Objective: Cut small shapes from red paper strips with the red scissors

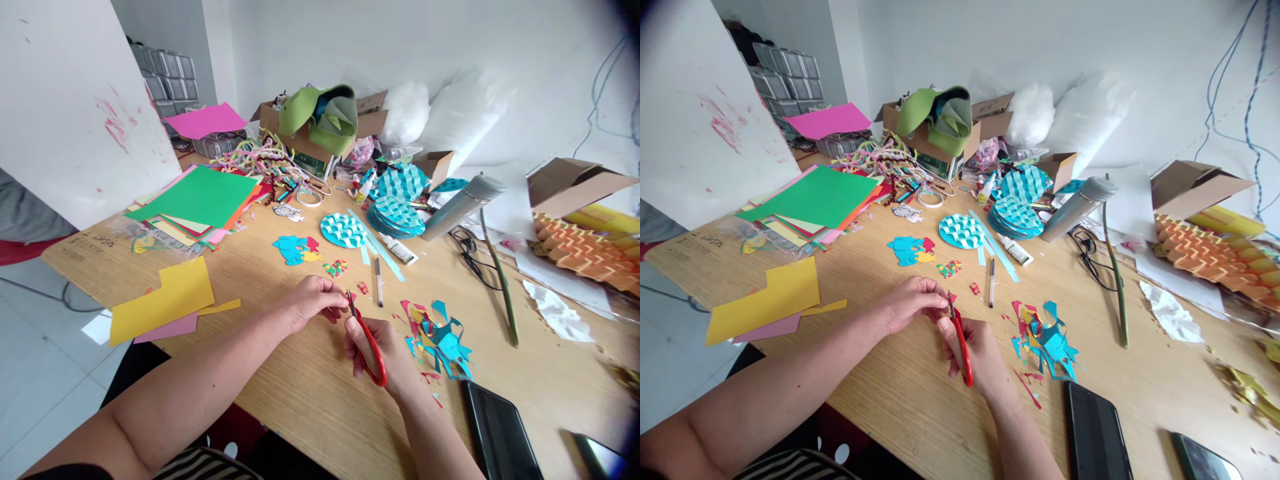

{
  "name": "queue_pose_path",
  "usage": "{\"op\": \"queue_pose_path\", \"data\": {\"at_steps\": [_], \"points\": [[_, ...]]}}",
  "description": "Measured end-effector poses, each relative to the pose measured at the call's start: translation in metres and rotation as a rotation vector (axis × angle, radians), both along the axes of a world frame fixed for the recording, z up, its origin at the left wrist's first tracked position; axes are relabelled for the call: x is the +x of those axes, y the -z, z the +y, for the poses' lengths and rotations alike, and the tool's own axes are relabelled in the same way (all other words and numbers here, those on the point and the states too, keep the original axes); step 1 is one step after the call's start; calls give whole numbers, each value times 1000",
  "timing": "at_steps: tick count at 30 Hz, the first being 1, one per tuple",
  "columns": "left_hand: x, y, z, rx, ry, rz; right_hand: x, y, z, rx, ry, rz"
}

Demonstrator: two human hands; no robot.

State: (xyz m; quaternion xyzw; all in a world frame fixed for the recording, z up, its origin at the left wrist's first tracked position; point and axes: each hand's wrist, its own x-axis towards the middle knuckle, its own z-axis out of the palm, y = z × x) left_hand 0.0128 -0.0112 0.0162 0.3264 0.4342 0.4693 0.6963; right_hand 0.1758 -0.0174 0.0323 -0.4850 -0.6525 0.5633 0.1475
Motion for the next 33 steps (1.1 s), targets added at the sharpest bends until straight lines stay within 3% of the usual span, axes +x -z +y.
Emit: {"op": "queue_pose_path", "data": {"at_steps": [17, 33], "points": [[-1, -3, 0, -13, 23, 18, 1, 0, 1, 15, -48, 5], [0, 0, 0, 5, 23, 13, 0, -2, -1, 14, 9, -17]]}}
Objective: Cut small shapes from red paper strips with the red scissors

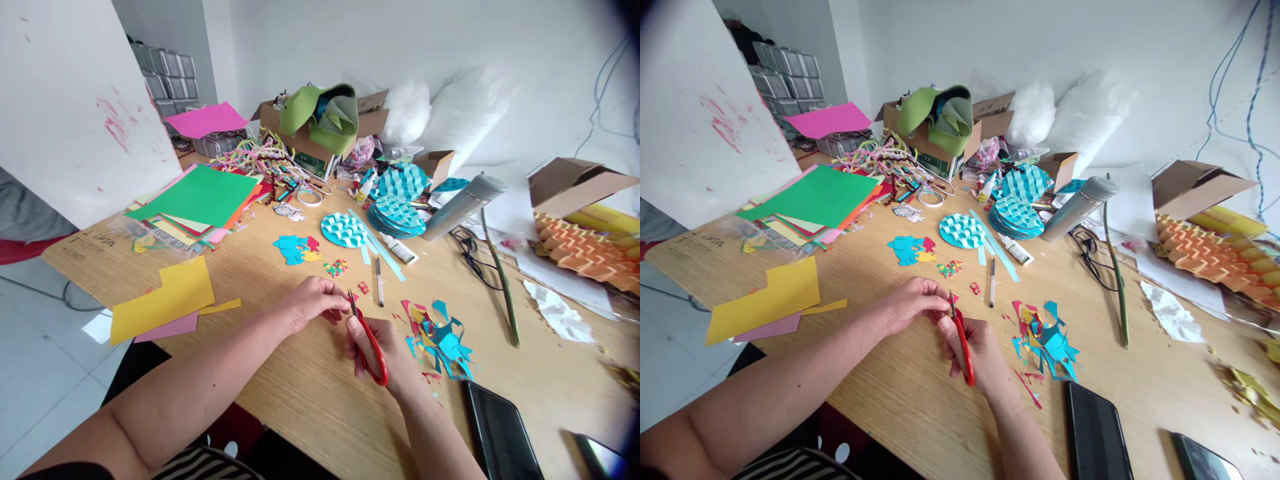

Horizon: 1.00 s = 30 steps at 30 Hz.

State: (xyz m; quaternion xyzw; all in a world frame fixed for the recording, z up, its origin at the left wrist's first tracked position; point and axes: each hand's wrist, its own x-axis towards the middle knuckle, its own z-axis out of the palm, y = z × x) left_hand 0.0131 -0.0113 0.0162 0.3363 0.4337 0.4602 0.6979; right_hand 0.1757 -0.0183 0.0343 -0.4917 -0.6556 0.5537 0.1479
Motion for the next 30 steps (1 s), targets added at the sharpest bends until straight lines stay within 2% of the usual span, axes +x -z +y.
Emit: {"op": "queue_pose_path", "data": {"at_steps": [30], "points": [[-1, 1, 2, -12, -32, -6, 1, -2, 1, -31, -9, -7]]}}
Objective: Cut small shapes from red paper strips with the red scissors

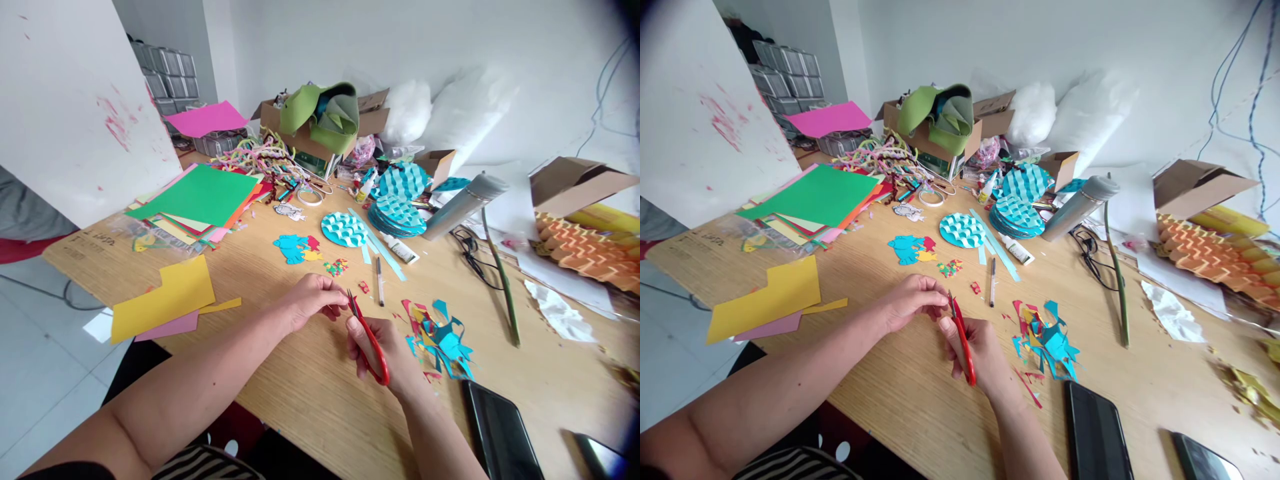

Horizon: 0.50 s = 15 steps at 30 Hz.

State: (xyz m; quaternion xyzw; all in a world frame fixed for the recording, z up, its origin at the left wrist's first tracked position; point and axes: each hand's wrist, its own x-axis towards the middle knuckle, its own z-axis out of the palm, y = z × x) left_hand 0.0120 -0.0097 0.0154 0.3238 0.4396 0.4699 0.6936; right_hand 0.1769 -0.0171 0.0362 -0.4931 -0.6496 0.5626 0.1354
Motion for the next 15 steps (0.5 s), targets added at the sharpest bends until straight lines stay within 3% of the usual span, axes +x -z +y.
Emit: {"op": "queue_pose_path", "data": {"at_steps": [15], "points": [[-1, -2, -1, 42, -17, 3, 1, 3, 0, 8, 12, -16]]}}
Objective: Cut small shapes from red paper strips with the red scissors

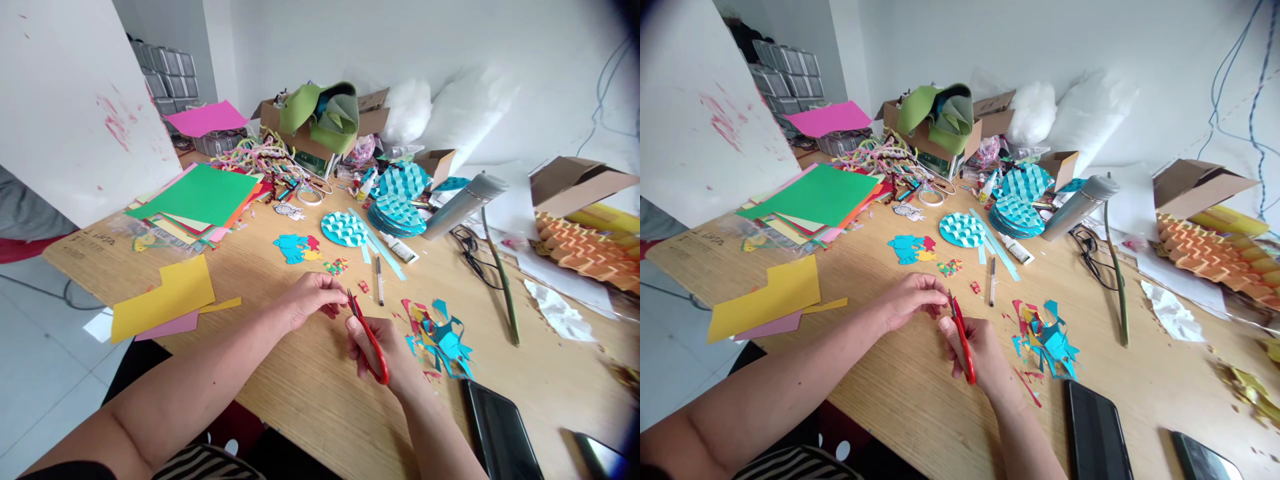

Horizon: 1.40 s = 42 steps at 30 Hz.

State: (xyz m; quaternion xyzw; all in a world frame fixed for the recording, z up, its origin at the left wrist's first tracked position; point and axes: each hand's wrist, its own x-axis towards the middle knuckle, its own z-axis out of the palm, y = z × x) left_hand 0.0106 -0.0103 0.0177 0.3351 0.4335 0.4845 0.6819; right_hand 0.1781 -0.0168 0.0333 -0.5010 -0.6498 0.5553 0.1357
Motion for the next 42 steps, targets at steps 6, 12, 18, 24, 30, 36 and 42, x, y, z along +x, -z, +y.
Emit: {"op": "queue_pose_path", "data": {"at_steps": [6, 12, 18, 24, 30, 36, 42], "points": [[0, -1, -1, 19, -17, 9, 1, 1, 0, -1, -5, 4], [2, 0, 0, 9, -4, -62, 0, -1, -1, -6, -2, -5], [2, 1, 1, 12, -10, -119, 0, 0, -1, -19, 0, 3], [1, 2, 1, 16, -13, -114, -1, 0, 0, -22, 17, 1], [2, 4, 2, 19, -55, -103, -1, -2, 0, 4, 45, 27], [-2, 2, 5, -56, -214, -52, -2, -1, 0, 101, 89, 24], [-3, 1, 6, -62, -191, -36, 0, -5, 3, 273, 412, 57]]}}
